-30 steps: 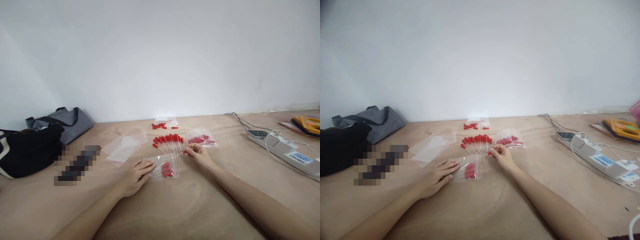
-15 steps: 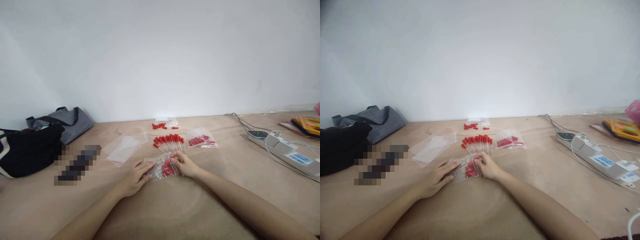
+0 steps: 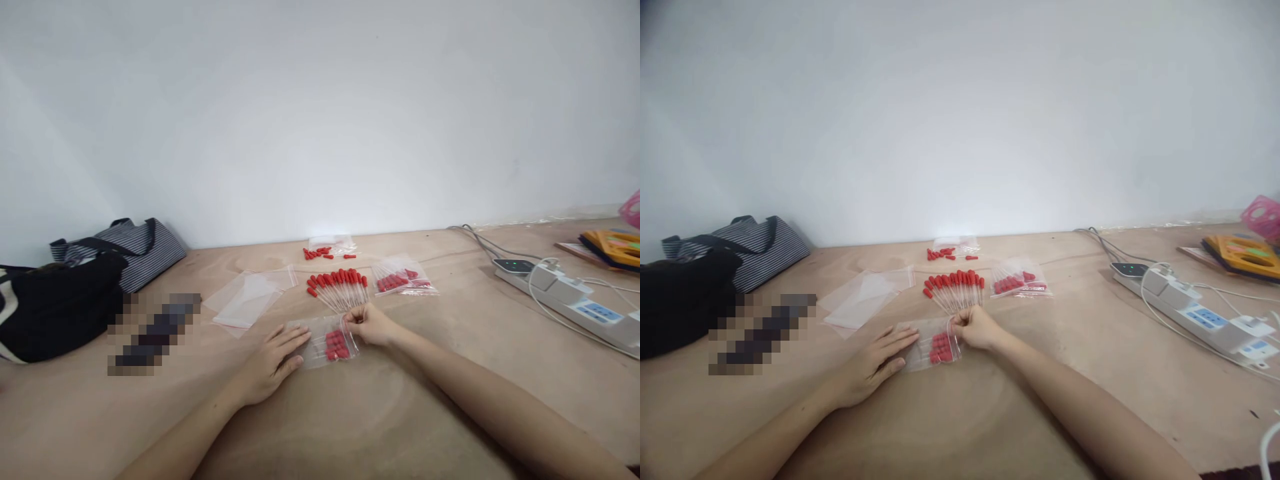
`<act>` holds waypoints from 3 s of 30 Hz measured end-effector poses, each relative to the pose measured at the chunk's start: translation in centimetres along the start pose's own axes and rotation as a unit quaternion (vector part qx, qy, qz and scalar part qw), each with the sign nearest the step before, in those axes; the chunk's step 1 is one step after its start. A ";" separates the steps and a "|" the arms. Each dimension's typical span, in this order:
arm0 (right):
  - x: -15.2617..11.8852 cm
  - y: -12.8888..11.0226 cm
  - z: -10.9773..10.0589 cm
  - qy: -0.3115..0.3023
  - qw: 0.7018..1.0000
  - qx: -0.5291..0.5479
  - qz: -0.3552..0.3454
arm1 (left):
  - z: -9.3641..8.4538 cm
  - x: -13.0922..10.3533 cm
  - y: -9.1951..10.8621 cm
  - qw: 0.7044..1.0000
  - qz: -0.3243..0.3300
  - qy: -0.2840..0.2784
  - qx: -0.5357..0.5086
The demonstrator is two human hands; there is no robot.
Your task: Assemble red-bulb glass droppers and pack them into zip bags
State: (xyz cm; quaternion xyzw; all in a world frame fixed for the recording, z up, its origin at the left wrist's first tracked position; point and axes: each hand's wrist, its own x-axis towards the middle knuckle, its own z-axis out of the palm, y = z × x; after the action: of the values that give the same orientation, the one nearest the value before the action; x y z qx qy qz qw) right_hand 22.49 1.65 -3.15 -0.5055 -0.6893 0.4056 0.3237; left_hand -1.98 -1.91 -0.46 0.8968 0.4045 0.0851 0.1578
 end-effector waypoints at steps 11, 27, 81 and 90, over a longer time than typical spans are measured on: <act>3.4 -4.0 0.5 0.082 0.955 -0.284 0.022 | -0.7 -0.5 -0.5 0.999 0.018 -0.038 -0.026; 4.5 -5.2 0.8 0.040 0.959 -0.282 -0.007 | -0.6 -0.7 -0.6 0.999 0.029 -0.024 -0.040; -1.8 -0.1 -0.9 0.054 0.976 0.211 0.016 | -0.8 1.1 -1.3 0.999 0.033 -0.030 -0.010; -1.3 0.6 -0.9 -0.018 0.978 0.201 0.049 | -0.4 1.0 -1.5 0.998 0.055 -0.025 -0.003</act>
State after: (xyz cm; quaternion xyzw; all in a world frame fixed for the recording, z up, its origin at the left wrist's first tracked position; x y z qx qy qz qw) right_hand 23.90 0.76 -3.34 -0.4558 -0.5737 0.5606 0.3858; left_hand -2.50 -0.13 -0.57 0.9191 0.3501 0.0723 0.1654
